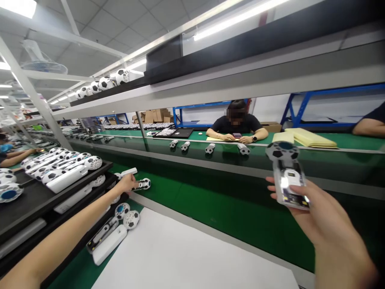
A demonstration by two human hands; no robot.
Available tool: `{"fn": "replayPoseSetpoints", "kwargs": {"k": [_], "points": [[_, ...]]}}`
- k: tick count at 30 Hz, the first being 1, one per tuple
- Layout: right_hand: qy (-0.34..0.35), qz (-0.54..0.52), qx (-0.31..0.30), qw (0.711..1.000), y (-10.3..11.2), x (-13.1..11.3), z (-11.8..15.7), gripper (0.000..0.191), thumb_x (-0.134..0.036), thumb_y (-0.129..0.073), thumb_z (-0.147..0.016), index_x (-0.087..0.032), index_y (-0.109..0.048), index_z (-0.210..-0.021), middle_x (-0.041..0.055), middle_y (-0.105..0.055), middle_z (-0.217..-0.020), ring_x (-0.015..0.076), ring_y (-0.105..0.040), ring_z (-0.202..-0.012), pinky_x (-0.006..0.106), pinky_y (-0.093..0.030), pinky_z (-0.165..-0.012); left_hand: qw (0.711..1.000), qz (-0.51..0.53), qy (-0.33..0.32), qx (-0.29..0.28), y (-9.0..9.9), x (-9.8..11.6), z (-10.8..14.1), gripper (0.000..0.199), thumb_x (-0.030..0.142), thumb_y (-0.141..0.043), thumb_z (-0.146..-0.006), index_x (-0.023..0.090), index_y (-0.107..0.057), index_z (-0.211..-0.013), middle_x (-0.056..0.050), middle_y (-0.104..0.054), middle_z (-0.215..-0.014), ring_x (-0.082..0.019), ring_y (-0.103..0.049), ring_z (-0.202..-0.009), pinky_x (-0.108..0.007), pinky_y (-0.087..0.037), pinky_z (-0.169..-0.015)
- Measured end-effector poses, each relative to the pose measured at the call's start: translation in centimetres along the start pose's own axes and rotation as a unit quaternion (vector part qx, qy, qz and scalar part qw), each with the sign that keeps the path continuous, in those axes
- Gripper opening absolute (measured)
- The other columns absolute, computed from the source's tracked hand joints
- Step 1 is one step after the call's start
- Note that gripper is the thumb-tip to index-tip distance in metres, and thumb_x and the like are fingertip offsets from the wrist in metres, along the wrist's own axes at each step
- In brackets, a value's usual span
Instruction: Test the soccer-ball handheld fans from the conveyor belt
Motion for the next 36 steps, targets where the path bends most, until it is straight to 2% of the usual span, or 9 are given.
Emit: {"fn": "replayPoseSetpoints", "kwargs": {"k": [4,7,10,16,19,22,25,31,36], "points": [[-0.024,-0.059,-0.012,0.998,-1.8,-0.4,1.5,0.020,-0.019,-0.059,-0.073,-0.016,-0.066,-0.092,0.0091,-0.072,-0.088,0.0173,-0.063,-0.065,0.023,-0.056,-0.052,0.985,0.075,0.051,-0.145,-3.1,0.4,3.1,0.024,0.021,-0.071,-0.064,0.014,-0.058,-0.083,-0.005,-0.060,-0.061,-0.020,-0.058,-0.049,-0.027,-0.043,-0.039],[-0.034,-0.168,-0.087,0.981,-4.2,-1.0,2.8,0.028,-0.020,-0.060,-0.071,-0.016,-0.066,-0.098,0.0083,-0.071,-0.085,0.0171,-0.062,-0.065,0.023,-0.054,-0.052,0.965,0.167,0.010,-0.199,-5.2,4.1,6.3,0.022,0.034,-0.063,-0.072,0.015,-0.057,-0.082,-0.009,-0.066,-0.072,-0.018,-0.059,-0.055,-0.027,-0.045,-0.044],[-0.057,-0.248,-0.170,0.952,-6.3,-1.7,4.4,0.030,-0.024,-0.059,-0.070,-0.018,-0.068,-0.099,0.0077,-0.071,-0.086,0.0176,-0.060,-0.065,0.026,-0.053,-0.051,0.928,0.289,-0.070,-0.226,-5.9,9.4,11.2,0.036,0.041,-0.057,-0.082,0.018,-0.058,-0.110,-0.008,-0.070,-0.101,-0.016,-0.062,-0.072,-0.026,-0.052,-0.058],[-0.040,-0.232,-0.294,0.926,-8.4,-2.5,7.3,0.034,-0.032,-0.054,-0.077,-0.023,-0.073,-0.103,0.0086,-0.073,-0.098,0.0182,-0.060,-0.062,0.029,-0.051,-0.052,0.727,0.575,-0.196,-0.321,-6.3,18.2,21.4,0.043,0.032,-0.066,-0.080,0.017,-0.063,-0.121,-0.015,-0.067,-0.115,-0.017,-0.062,-0.073,-0.025,-0.053,-0.055],[-0.022,-0.233,-0.357,0.904,-9.3,-2.8,8.4,0.036,-0.034,-0.055,-0.079,-0.023,-0.074,-0.108,0.0078,-0.072,-0.085,0.0191,-0.062,-0.063,0.029,-0.051,-0.055,0.644,0.626,-0.254,-0.361,-7.1,20.1,24.1,0.040,0.032,-0.063,-0.082,0.019,-0.064,-0.120,-0.013,-0.068,-0.105,-0.015,-0.061,-0.071,-0.025,-0.056,-0.058],[-0.013,-0.251,-0.375,0.893,-9.6,-3.1,9.0,0.032,-0.033,-0.057,-0.081,-0.026,-0.072,-0.109,0.0072,-0.073,-0.096,0.0171,-0.063,-0.063,0.027,-0.050,-0.053,0.591,0.648,-0.269,-0.397,-8.2,21.1,25.3,0.036,0.029,-0.063,-0.081,0.023,-0.064,-0.117,-0.007,-0.064,-0.106,-0.013,-0.061,-0.072,-0.027,-0.060,-0.063],[-0.014,-0.195,-0.365,0.910,-10.1,-2.8,9.5,0.033,-0.034,-0.060,-0.082,-0.024,-0.069,-0.112,0.0093,-0.073,-0.095,0.0200,-0.067,-0.068,0.028,-0.053,-0.057,0.590,0.645,-0.280,-0.397,-9.0,21.8,25.6,0.033,0.026,-0.066,-0.079,0.025,-0.061,-0.111,-0.004,-0.058,-0.110,-0.012,-0.060,-0.075,-0.031,-0.062,-0.062],[0.072,-0.038,-0.232,0.969,-10.9,-2.3,9.7,0.058,-0.021,-0.065,-0.078,-0.031,-0.049,-0.133,0.0058,-0.066,-0.117,0.0217,-0.069,-0.084,0.033,-0.058,-0.068,0.639,0.597,-0.353,-0.332,-8.7,22.3,25.0,0.057,0.019,-0.069,-0.076,0.036,-0.041,-0.123,0.000,-0.057,-0.108,-0.016,-0.064,-0.077,-0.034,-0.060,-0.061],[0.070,-0.007,-0.253,0.965,-12.4,-0.7,10.0,0.064,-0.021,-0.062,-0.080,-0.030,-0.042,-0.140,0.0064,-0.065,-0.116,0.0204,-0.066,-0.086,0.033,-0.058,-0.069,0.693,0.544,-0.325,-0.344,-9.6,22.1,24.0,0.047,0.023,-0.068,-0.079,0.021,-0.045,-0.120,-0.005,-0.068,-0.089,-0.018,-0.067,-0.066,-0.029,-0.053,-0.058]]}}
Point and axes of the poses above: each hand's wrist, its own z-axis away from the middle knuckle, its own y-axis out of the back of the hand, x = y × z, the point moved 7 cm from there along -z, towards the middle knuckle
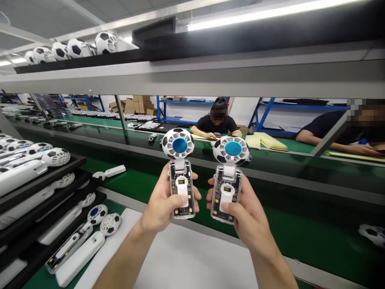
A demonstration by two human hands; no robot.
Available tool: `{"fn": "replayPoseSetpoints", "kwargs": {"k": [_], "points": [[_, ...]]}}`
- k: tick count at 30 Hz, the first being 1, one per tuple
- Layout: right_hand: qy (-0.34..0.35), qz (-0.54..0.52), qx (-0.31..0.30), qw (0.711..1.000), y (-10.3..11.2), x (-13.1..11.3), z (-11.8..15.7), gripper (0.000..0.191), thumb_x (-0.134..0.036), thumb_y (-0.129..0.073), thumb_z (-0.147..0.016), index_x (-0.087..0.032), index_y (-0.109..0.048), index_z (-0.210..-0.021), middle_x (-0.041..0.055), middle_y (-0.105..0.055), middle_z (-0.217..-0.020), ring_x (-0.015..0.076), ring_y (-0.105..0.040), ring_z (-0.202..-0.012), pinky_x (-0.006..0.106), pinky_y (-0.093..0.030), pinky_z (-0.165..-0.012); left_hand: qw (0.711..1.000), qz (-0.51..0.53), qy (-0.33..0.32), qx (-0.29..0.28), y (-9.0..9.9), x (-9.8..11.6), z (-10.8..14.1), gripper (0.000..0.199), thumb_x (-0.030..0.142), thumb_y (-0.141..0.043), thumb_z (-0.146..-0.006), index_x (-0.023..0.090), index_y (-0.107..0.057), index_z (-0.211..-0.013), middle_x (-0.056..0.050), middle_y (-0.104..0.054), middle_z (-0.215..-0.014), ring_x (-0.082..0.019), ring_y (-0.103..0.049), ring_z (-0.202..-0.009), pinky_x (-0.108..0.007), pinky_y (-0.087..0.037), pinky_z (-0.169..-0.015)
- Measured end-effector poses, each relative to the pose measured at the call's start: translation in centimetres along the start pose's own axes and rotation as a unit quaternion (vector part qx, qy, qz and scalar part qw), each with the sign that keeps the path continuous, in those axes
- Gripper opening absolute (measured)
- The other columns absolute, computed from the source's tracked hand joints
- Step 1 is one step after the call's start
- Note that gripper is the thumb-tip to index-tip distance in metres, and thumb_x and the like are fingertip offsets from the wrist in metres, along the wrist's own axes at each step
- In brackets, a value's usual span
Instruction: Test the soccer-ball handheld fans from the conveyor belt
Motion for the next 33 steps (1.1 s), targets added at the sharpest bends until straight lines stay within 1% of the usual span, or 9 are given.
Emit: {"fn": "replayPoseSetpoints", "kwargs": {"k": [4,7,9,12,15,20,24,26,33], "points": [[-0.004,-0.017,-0.016,1.000,-0.5,0.8,-0.3,0.063,-0.019,-0.061,-0.079,-0.030,-0.042,-0.139,0.0064,-0.064,-0.116,0.0205,-0.066,-0.085,0.034,-0.059,-0.068,0.999,0.012,0.026,0.018,0.3,-0.6,-0.4,0.048,0.020,-0.068,-0.078,0.019,-0.045,-0.120,-0.005,-0.068,-0.087,-0.017,-0.065,-0.064,-0.029,-0.052,-0.058],[-0.019,-0.034,-0.021,0.999,-0.5,1.0,-0.5,0.057,-0.021,-0.063,-0.080,-0.028,-0.047,-0.134,0.0076,-0.064,-0.115,0.0203,-0.066,-0.084,0.033,-0.058,-0.068,0.999,0.028,0.032,0.019,0.3,-0.7,-0.5,0.048,0.019,-0.069,-0.078,0.020,-0.046,-0.121,-0.004,-0.066,-0.085,-0.017,-0.064,-0.064,-0.029,-0.052,-0.058],[-0.021,-0.037,-0.046,0.998,-0.6,1.0,-0.5,0.055,-0.024,-0.067,-0.081,-0.027,-0.048,-0.133,0.0093,-0.063,-0.121,0.0209,-0.066,-0.086,0.033,-0.058,-0.070,0.999,0.031,0.037,0.014,0.2,-0.7,-0.4,0.053,0.020,-0.070,-0.078,0.020,-0.045,-0.124,-0.004,-0.066,-0.087,-0.018,-0.065,-0.067,-0.030,-0.053,-0.061],[-0.023,-0.038,-0.078,0.996,-0.8,0.9,-0.5,0.066,-0.025,-0.070,-0.081,-0.028,-0.042,-0.140,0.0109,-0.059,-0.129,0.0209,-0.066,-0.090,0.031,-0.058,-0.069,0.999,0.033,0.039,0.006,0.2,-0.7,-0.4,0.057,0.018,-0.073,-0.074,0.020,-0.047,-0.126,-0.004,-0.065,-0.087,-0.018,-0.066,-0.070,-0.029,-0.052,-0.063],[-0.028,-0.035,-0.069,0.997,-0.5,0.9,-0.6,0.072,-0.022,-0.071,-0.080,-0.028,-0.038,-0.144,0.0108,-0.060,-0.127,0.0191,-0.066,-0.086,0.030,-0.057,-0.067,0.999,0.038,0.032,0.001,0.1,-0.7,-0.4,0.056,0.016,-0.073,-0.072,0.020,-0.050,-0.124,-0.003,-0.065,-0.086,-0.018,-0.065,-0.068,-0.028,-0.051,-0.061],[-0.024,-0.052,-0.038,0.998,-0.3,0.9,-0.7,0.066,-0.027,-0.069,-0.083,-0.026,-0.040,-0.142,0.0118,-0.062,-0.124,0.0207,-0.066,-0.083,0.033,-0.058,-0.064,0.998,0.036,0.050,0.004,-0.2,-1.2,-0.4,0.048,0.022,-0.071,-0.079,0.021,-0.048,-0.122,-0.004,-0.065,-0.085,-0.018,-0.066,-0.066,-0.030,-0.052,-0.061],[-0.022,-0.055,-0.056,0.997,-0.5,1.0,-0.6,0.063,-0.029,-0.068,-0.087,-0.027,-0.038,-0.142,0.0081,-0.067,-0.103,0.0223,-0.067,-0.083,0.035,-0.058,-0.066,0.997,0.057,0.053,-0.001,-0.5,-1.6,-0.4,0.047,0.024,-0.071,-0.080,0.021,-0.049,-0.121,-0.004,-0.065,-0.085,-0.018,-0.066,-0.066,-0.031,-0.053,-0.061],[-0.023,-0.056,-0.064,0.996,-0.5,1.0,-0.5,0.062,-0.029,-0.067,-0.088,-0.028,-0.038,-0.142,0.0069,-0.067,-0.098,0.0233,-0.067,-0.084,0.036,-0.058,-0.067,0.996,0.069,0.054,-0.007,-0.6,-1.7,-0.4,0.046,0.024,-0.071,-0.080,0.021,-0.050,-0.121,-0.004,-0.066,-0.086,-0.018,-0.066,-0.067,-0.031,-0.053,-0.061],[-0.022,-0.053,-0.056,0.997,-0.4,0.8,-0.5,0.058,-0.030,-0.070,-0.087,-0.028,-0.043,-0.138,0.0097,-0.064,-0.114,0.0243,-0.067,-0.092,0.034,-0.059,-0.067,0.995,0.086,0.048,-0.015,-0.9,-1.7,-0.5,0.042,0.024,-0.071,-0.081,0.020,-0.053,-0.118,-0.003,-0.066,-0.084,-0.017,-0.066,-0.065,-0.030,-0.054,-0.061]]}}
Point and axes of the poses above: each hand's wrist, its own z-axis away from the middle knuckle, its own y-axis out of the back of the hand, x = y × z, the point moved 7 cm from there along -z, towards the middle knuckle
